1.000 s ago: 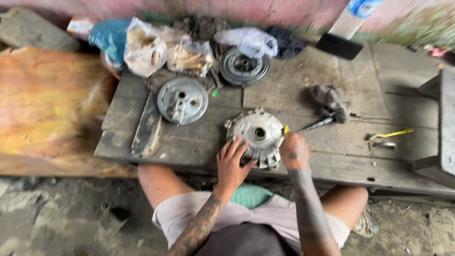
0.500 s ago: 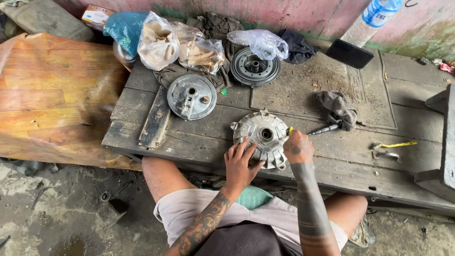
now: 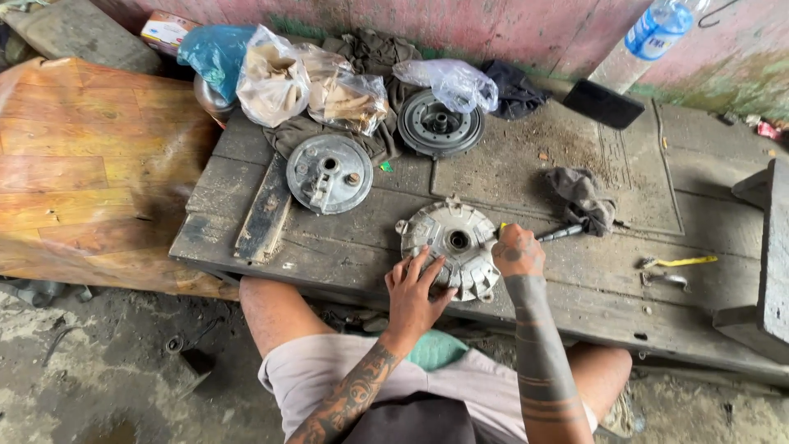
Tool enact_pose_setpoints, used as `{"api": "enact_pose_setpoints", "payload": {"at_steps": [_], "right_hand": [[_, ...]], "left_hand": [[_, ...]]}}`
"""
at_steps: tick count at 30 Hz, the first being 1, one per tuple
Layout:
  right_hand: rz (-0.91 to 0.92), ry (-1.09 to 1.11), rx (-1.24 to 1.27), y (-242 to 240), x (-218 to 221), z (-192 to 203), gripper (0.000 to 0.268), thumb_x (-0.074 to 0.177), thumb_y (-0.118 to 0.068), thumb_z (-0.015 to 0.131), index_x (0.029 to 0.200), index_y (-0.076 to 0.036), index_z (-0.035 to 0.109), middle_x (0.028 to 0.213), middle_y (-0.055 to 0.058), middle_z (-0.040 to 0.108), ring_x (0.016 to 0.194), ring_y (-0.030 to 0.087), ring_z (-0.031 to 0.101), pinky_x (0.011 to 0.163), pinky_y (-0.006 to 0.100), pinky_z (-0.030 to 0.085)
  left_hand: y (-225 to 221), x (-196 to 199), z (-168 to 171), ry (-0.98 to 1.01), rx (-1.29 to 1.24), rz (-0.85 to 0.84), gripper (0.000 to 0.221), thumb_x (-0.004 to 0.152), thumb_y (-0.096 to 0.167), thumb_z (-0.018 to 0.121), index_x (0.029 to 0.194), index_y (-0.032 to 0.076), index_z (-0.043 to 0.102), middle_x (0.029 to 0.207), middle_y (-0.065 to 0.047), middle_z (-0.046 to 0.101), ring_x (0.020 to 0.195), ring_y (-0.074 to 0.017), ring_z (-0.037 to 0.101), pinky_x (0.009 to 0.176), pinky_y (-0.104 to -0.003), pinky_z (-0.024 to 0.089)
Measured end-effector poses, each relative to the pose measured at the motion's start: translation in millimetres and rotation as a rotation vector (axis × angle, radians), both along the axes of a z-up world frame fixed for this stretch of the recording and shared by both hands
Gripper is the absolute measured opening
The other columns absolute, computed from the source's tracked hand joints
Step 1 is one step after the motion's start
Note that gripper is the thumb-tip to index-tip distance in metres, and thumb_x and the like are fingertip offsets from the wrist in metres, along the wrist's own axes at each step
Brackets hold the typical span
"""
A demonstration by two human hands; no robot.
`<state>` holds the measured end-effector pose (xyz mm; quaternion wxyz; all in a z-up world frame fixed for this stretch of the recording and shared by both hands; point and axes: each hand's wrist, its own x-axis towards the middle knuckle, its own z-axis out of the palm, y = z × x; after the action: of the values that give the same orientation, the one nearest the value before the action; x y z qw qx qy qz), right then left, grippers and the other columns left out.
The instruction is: Cleaning a metal motorcycle component using a small brush to remove dirt and debris.
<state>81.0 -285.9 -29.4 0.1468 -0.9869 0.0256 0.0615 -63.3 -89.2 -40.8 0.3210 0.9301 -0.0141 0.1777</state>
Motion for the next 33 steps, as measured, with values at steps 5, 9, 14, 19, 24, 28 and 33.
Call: {"api": "enact_pose_setpoints", "payload": {"at_steps": [5,9,14,19,24,28,33], "right_hand": [[0.018,-0.030,-0.013,13,0,7,0.018,0.079,-0.016,0.066,0.092,-0.008,0.075,0.083,0.016,0.077,0.086,0.040,0.076,0.074,0.053,0.061],[-0.009,-0.074,-0.018,-3,15,-46,0.013,0.079,-0.020,0.060,0.078,-0.016,0.073,0.075,0.009,0.076,0.080,0.036,0.077,0.071,0.049,0.062],[-0.020,-0.146,-0.088,19,2,-9,0.015,0.080,-0.022,0.058,0.076,-0.018,0.072,0.070,0.007,0.075,0.074,0.032,0.077,0.066,0.044,0.062],[-0.056,0.112,-0.048,23,-5,-1,0.020,0.086,-0.013,0.054,0.082,-0.013,0.074,0.075,0.013,0.076,0.075,0.033,0.077,0.072,0.048,0.065],[0.001,0.057,-0.146,46,-21,63,0.010,0.085,-0.028,0.071,0.084,-0.019,0.076,0.077,0.006,0.078,0.081,0.030,0.079,0.071,0.045,0.064],[-0.016,0.071,-0.113,36,-23,25,0.016,0.089,-0.017,0.059,0.084,-0.018,0.075,0.081,0.007,0.079,0.081,0.030,0.079,0.077,0.045,0.065],[0.042,-0.004,-0.026,5,8,-28,0.018,0.080,-0.017,0.055,0.081,-0.016,0.073,0.078,0.009,0.079,0.081,0.032,0.078,0.073,0.046,0.064]], "left_hand": [[2,6,15,-0.024,-0.030,-0.023,0.055,0.091,0.049,0.069,0.137,0.020,0.060,0.147,-0.007,0.045,0.120,-0.0310,0.040,0.094,-0.048,0.033],[2,2,18,-0.001,-0.033,-0.033,0.052,0.092,0.047,0.069,0.136,0.021,0.060,0.147,-0.006,0.044,0.120,-0.0302,0.039,0.095,-0.047,0.031],[1,4,10,-0.015,-0.013,-0.014,0.053,0.090,0.049,0.071,0.135,0.022,0.061,0.146,-0.004,0.045,0.119,-0.0292,0.040,0.094,-0.047,0.031],[1,1,6,-0.014,-0.001,0.007,0.054,0.089,0.054,0.070,0.134,0.025,0.062,0.146,-0.001,0.046,0.119,-0.0277,0.040,0.093,-0.046,0.031],[2,10,0,-0.019,0.032,0.012,0.058,0.084,0.051,0.076,0.135,0.026,0.061,0.147,-0.001,0.045,0.119,-0.0271,0.041,0.092,-0.047,0.032],[1,3,8,-0.027,0.003,-0.001,0.050,0.093,0.051,0.067,0.135,0.023,0.061,0.146,-0.003,0.045,0.119,-0.0264,0.040,0.092,-0.045,0.031],[2,3,10,0.019,0.014,-0.006,0.055,0.090,0.050,0.072,0.137,0.025,0.059,0.147,-0.001,0.043,0.118,-0.0255,0.040,0.092,-0.046,0.031]]}}
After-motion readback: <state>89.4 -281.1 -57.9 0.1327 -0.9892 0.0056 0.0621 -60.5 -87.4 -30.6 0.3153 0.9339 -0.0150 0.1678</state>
